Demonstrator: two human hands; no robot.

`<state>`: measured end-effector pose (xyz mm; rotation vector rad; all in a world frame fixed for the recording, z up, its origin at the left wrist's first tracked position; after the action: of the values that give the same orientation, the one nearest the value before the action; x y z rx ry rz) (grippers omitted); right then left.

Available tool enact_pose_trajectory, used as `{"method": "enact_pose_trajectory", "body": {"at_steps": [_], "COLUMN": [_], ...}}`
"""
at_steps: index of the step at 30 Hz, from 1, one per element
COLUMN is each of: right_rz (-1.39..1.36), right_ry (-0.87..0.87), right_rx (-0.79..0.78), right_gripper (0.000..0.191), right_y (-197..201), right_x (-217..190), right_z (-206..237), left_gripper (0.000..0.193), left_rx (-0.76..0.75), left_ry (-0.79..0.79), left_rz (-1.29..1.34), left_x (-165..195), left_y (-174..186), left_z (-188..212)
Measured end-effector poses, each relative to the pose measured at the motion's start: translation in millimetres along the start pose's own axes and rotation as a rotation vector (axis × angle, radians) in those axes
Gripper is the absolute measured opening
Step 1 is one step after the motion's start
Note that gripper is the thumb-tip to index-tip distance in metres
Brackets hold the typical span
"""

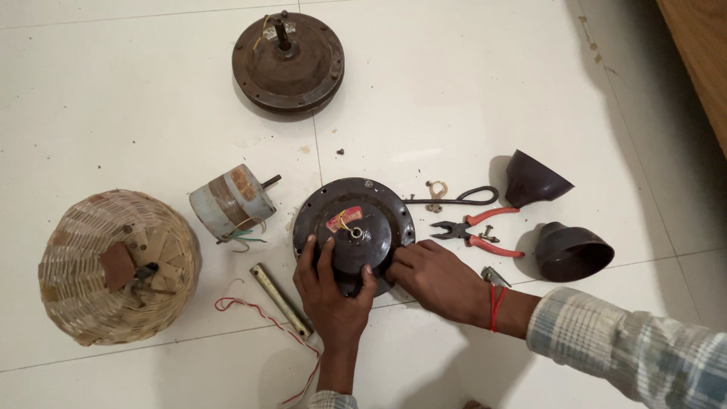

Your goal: The person assembles a ceiling fan motor housing by inserting and tightening screws into the circular casing. They use pliers to adjust the screws and a screwdriver to tighten them further. The person handles the motor housing, screws, pliers, and screwdriver while working on the floor.

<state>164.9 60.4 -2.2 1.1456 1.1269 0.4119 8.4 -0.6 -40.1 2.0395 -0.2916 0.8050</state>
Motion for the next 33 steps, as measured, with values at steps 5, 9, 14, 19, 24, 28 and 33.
{"method": "enact_pose_trajectory", "body": {"at_steps": [5, 9, 14, 19, 24, 28, 33], "right_rz": [0.020, -0.041, -0.046, 0.055, 0.125, 0.198, 0.211], "right_ry": [-0.046, -0.125, -0.136, -0.034, -0.012, 0.051, 0.054], "right_rx": [-0.014, 0.002, -0.029, -0.027, -0.085, -0.113, -0.132], "right_gripper": [0.017, 0.012, 0.013, 0.020, 0.019, 0.023, 0.025], "right_y": [-1, 0, 0, -2, -7, -8, -10], "right_x": [0, 2, 3, 1, 1, -2, -2], "right_z": [-2, -1, 1, 1, 0, 0, 1], "left_gripper": [0.069, 0.069, 0.069, 0.069, 0.069, 0.068, 0.069], "left_rx": [-0.003, 0.002, 0.006, 0.005, 0.000, 0.000, -0.001], "left_ry": [0.000, 0.004, -0.002, 0.000, -0.006, -0.004, -0.002], "left_rz": [-0.008, -0.002, -0.002, 0.004, 0.007, 0.003, 0.007], "left_x": [0, 0, 0, 1, 1, 1, 0], "left_y": [0, 0, 0, 1, 1, 1, 1], "left_z": [0, 0, 0, 0, 0, 0, 1]}}
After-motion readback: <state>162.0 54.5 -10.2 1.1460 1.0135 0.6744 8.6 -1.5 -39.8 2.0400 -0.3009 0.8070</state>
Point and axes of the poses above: each hand's wrist, its own z-axis away from the middle knuckle, its own y-axis out of the back of the hand, x = y × z, the point moved 5 cm from there along -z, towards the middle knuckle, and after that the axes turned 3 degrees about -z, right-handed, at the moved point
